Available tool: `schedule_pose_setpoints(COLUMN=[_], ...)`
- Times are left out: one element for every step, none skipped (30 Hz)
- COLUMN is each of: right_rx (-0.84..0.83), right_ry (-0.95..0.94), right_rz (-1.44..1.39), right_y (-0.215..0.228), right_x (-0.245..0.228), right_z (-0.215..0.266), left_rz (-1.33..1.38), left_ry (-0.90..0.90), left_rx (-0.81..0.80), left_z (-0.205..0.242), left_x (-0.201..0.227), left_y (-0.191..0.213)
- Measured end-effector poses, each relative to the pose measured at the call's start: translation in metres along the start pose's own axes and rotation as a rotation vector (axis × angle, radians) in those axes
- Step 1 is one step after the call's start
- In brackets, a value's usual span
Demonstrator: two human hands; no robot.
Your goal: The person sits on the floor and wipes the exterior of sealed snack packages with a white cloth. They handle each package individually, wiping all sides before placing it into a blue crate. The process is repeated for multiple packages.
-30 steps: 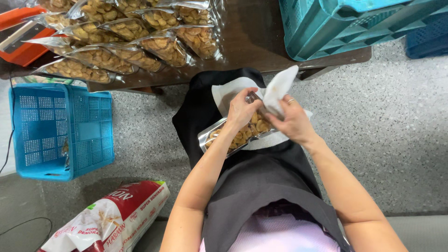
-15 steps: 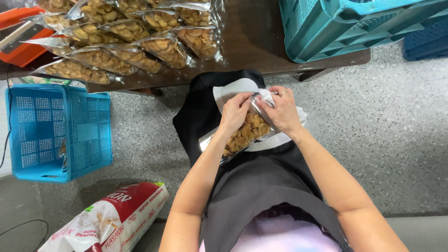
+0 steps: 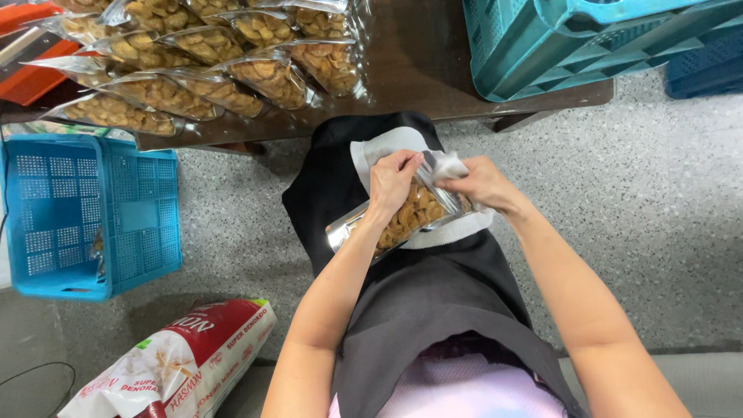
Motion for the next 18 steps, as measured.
schedule_pose_setpoints(right_rx=[0.006,0.012,0.009,0.005,0.003,0.034,0.069,0.103,0.154,0.203,0.247,0.248,0.249,0.251,0.218,0.180,0.134,0.096], right_ry=[-0.055,-0.109,-0.095,-0.081,-0.068,-0.087,-0.102,-0.118,0.100,0.320,0.544,0.554,0.566,0.579,0.355,0.132,-0.087,-0.113], right_rz=[0.078,0.156,0.194,0.232,0.270,0.357,0.445,0.533,0.640,0.743,0.842,0.832,0.822,0.813,0.579,0.344,0.110,0.010], right_y=[0.005,0.010,0.012,0.014,0.014,0.014,0.013,0.011,0.006,-0.001,-0.008,-0.011,-0.014,-0.016,-0.012,-0.011,-0.012,-0.019], right_x=[0.006,0.011,0.012,0.013,0.012,0.013,0.011,0.008,-0.002,-0.011,-0.019,-0.020,-0.022,-0.022,-0.017,-0.009,-0.001,-0.001], right_z=[0.009,0.018,0.026,0.034,0.041,0.048,0.052,0.055,0.061,0.068,0.076,0.080,0.084,0.088,0.087,0.087,0.089,0.090], left_rz=[0.011,0.000,-0.012,-0.025,-0.001,0.024,0.047,0.027,0.006,-0.015,-0.059,-0.105,-0.152,-0.284,-0.417,-0.551,-0.640,-0.729], left_ry=[-0.020,-0.013,-0.007,0.000,0.003,0.006,0.005,-0.016,-0.038,-0.060,-0.137,-0.214,-0.292,-0.268,-0.242,-0.215,-0.244,-0.272], left_rx=[0.008,0.003,-0.001,-0.005,-0.018,-0.031,-0.043,-0.120,-0.194,-0.268,-0.380,-0.493,-0.603,-0.675,-0.748,-0.819,-0.784,-0.747], left_z=[0.000,0.001,0.001,0.001,0.002,0.004,0.003,0.000,-0.003,-0.007,-0.009,-0.012,-0.012,-0.011,-0.008,-0.004,0.000,0.006], left_x=[0.001,0.001,0.002,0.003,0.005,0.007,0.011,0.017,0.022,0.029,0.038,0.047,0.058,0.065,0.074,0.084,0.099,0.116], left_y=[-0.001,-0.001,-0.001,0.000,0.001,0.001,0.003,0.004,0.007,0.011,0.015,0.021,0.026,0.031,0.036,0.042,0.055,0.072])
Point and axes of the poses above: each hand's wrist, its own z-axis away from the middle knuckle, its own y-axis out of the back of the hand, x = y × z, the point moved 4 cm from there along -z, towards the middle knuckle, and after that the axes turned 13 degrees about -y, right-handed, at the moved point
